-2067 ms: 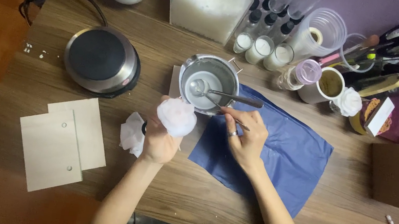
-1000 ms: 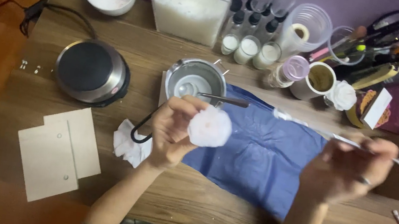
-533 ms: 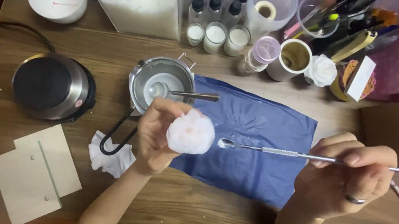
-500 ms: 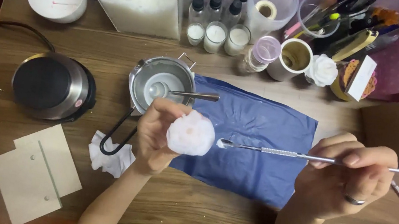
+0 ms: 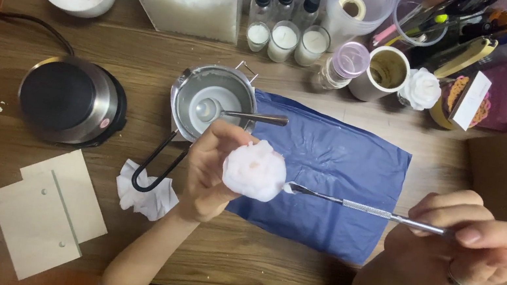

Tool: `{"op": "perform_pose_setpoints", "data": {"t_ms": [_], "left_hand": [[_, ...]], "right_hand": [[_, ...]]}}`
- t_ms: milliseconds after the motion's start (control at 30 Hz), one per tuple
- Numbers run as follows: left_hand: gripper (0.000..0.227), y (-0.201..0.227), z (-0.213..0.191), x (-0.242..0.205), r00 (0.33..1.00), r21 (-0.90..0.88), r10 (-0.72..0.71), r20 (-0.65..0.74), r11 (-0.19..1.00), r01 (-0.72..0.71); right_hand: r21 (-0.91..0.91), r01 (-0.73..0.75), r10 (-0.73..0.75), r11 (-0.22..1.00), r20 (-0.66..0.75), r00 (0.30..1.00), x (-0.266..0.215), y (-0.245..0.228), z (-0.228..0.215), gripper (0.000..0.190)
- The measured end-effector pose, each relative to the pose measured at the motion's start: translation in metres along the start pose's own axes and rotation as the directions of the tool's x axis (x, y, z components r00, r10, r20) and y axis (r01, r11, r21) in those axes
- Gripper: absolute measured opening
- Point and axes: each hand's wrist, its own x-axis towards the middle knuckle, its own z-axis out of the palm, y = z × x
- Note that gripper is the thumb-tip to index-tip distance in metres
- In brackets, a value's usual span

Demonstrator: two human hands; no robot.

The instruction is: Refining a wax flower by pouring melted wax over it and shaping the petals with fingers and a tool.

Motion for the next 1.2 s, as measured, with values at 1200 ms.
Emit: {"op": "perform_pose_setpoints", "data": {"t_ms": [1200], "left_hand": [[0.058,0.044,-0.039,0.002,0.918,-0.233,0.315,-0.242,0.899,-0.370]], "right_hand": [[-0.486,0.036,0.289,0.873,0.577,0.763,-0.071,0.072,0.103,0.011]]}}
